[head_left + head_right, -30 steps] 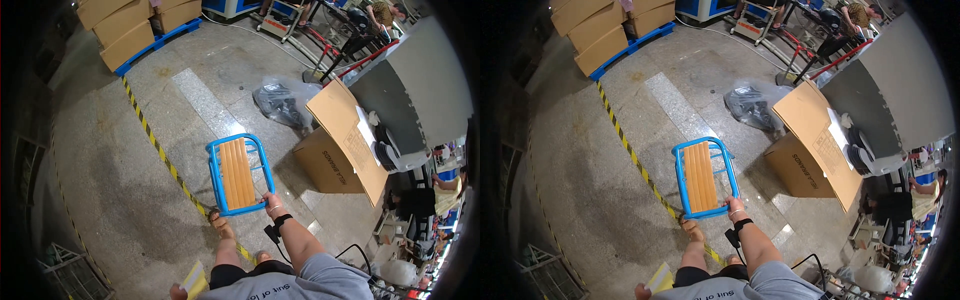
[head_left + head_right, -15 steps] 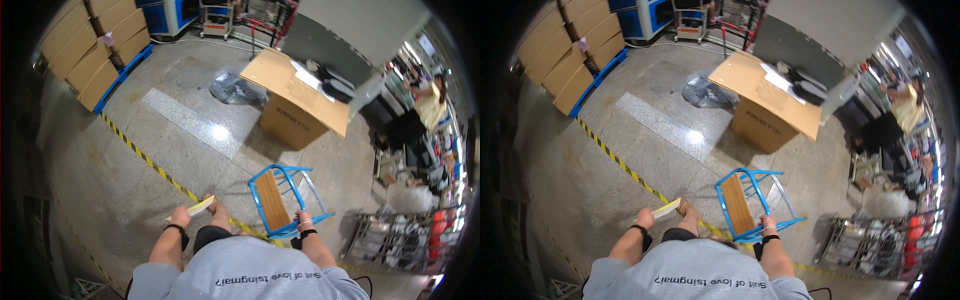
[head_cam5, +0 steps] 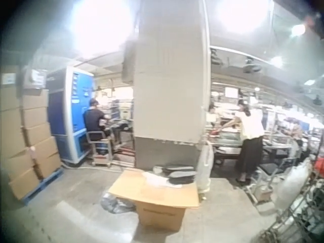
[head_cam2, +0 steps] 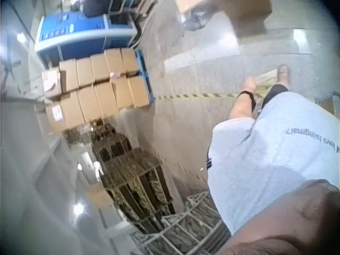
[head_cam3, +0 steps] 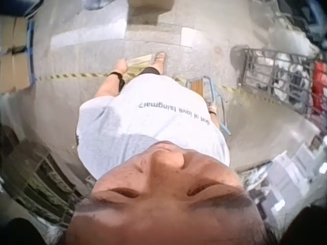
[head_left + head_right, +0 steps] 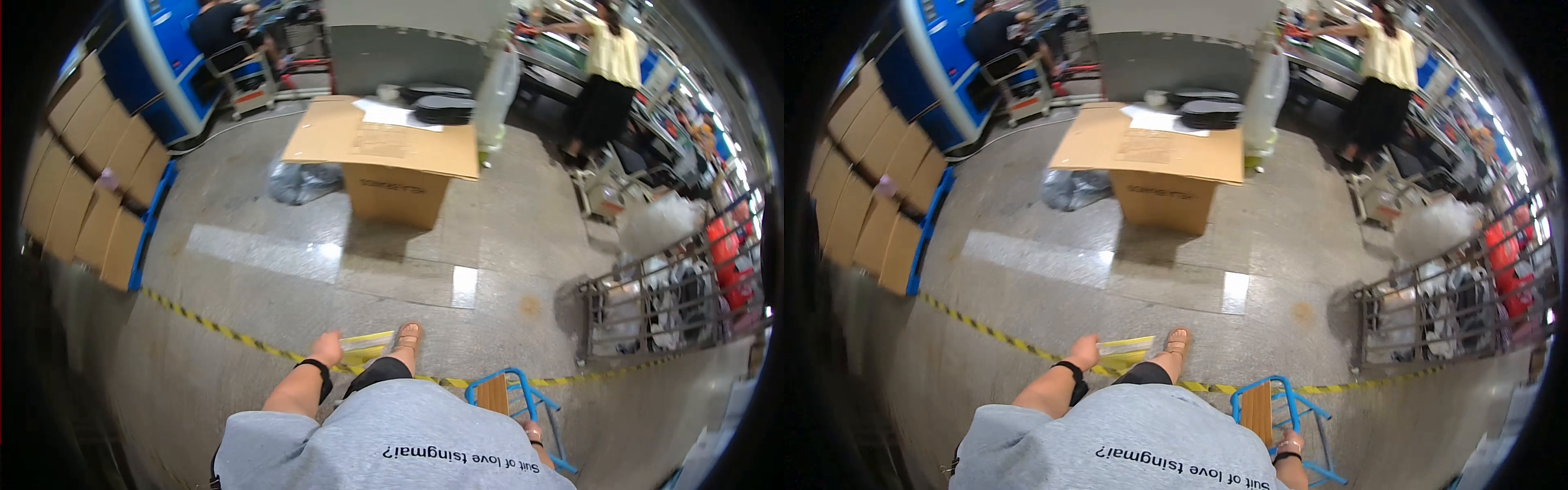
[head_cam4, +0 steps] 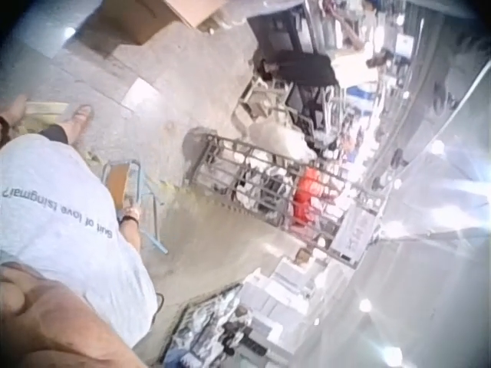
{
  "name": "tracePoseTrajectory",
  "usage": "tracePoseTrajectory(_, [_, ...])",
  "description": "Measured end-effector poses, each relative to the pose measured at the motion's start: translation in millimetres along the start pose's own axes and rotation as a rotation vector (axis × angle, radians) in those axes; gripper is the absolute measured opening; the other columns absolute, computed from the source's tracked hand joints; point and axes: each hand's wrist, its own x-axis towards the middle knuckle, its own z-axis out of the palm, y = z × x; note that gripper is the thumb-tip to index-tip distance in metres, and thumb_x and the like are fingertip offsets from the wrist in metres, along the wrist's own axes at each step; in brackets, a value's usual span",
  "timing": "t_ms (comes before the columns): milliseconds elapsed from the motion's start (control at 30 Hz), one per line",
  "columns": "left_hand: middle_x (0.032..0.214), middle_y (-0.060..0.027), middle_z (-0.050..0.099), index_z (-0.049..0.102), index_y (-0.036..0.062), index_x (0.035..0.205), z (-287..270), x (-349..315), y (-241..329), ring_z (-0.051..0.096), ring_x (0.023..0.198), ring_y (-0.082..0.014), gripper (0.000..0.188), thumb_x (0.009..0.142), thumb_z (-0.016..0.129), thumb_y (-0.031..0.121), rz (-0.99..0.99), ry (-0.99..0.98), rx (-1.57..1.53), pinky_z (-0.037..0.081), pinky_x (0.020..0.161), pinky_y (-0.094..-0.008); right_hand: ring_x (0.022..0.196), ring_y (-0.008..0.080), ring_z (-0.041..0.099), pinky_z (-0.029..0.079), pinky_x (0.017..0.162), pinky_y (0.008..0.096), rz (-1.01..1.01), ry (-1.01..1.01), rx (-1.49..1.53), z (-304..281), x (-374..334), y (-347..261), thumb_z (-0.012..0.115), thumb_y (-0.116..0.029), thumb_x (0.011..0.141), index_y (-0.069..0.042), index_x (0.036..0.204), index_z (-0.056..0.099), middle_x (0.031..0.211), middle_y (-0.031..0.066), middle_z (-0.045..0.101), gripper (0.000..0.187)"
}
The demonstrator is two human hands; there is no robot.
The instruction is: Organize and inspect shoe outsoles and complete shoes at a manufacturing assembly line.
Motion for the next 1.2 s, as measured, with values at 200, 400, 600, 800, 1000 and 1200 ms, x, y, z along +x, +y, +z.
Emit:
tracePoseTrajectory(200, [0.093,-0.0217,0.06,0.059,0.0031,0.09,-29,83,82,0.056,0.092,-0.0365,0.019,0.074,0.051,0.008,0.154,-0.155,0.084,0.045,0.079,-0.0437,0.041,0.0222,0.041,0.035,0.039,0.0347,0.209,0.329,0.34,-94,-24,46,0.049,-0.007,0.07,-0.005,0.067,0.047,0.052,0.0088,0.042,0.004])
tracePoseTrajectory(400, [0.091,-0.0227,0.06,0.06,0.0017,0.089,-34,211,240,0.056,0.088,-0.0384,0.02,0.073,0.049,0.008,0.535,-0.19,0.014,0.044,0.077,-0.0436,0.038,0.02,0.035,0.031,0.036,0.0329,0.344,0.533,0.58,-95,-56,20,0.046,-0.006,0.069,-0.007,0.063,0.043,0.049,0.0058,0.036,0.007])
tracePoseTrajectory(600, [0.085,-0.0229,0.06,0.06,0.001,0.088,-63,273,424,0.057,0.084,-0.0386,0.02,0.073,0.052,0.011,0.685,-0.183,-0.081,0.045,0.075,-0.0412,0.037,0.018,0.031,0.028,0.035,0.0314,0.457,0.586,0.73,-51,-29,-79,0.043,-0.008,0.069,-0.01,0.061,0.041,0.047,0.0039,0.031,0.009])
tracePoseTrajectory(800, [0.086,-0.0206,0.059,0.058,0.0008,0.087,-105,324,520,0.056,0.084,-0.0378,0.016,0.075,0.055,0.01,0.781,-0.222,-0.192,0.044,0.074,-0.0422,0.034,0.0181,0.032,0.03,0.033,0.0331,0.376,0.474,0.876,1,67,-219,0.051,-0.026,0.075,-0.014,0.063,0.04,0.049,0.0019,0.033,0.02])
tracePoseTrajectory(1000, [0.086,-0.0188,0.058,0.057,0.002,0.087,-172,378,589,0.055,0.083,-0.0367,0.014,0.076,0.055,0.01,0.838,-0.131,-0.136,0.044,0.073,-0.0414,0.036,0.0151,0.029,0.028,0.036,0.0299,0.273,0.275,0.926,42,169,-402,0.054,-0.045,0.082,-0.017,0.061,0.036,0.045,-0.0017,0.027,0.039])
tracePoseTrajectory(1200, [0.085,-0.0195,0.058,0.057,0.0009,0.087,-199,437,650,0.055,0.081,-0.0372,0.014,0.076,0.055,0.009,0.753,-0.123,-0.199,0.044,0.071,-0.0413,0.039,0.0138,0.029,0.029,0.039,0.0289,0.15,0.046,0.932,92,247,-589,0.058,-0.045,0.08,-0.016,0.062,0.035,0.047,-0.0022,0.027,0.041])
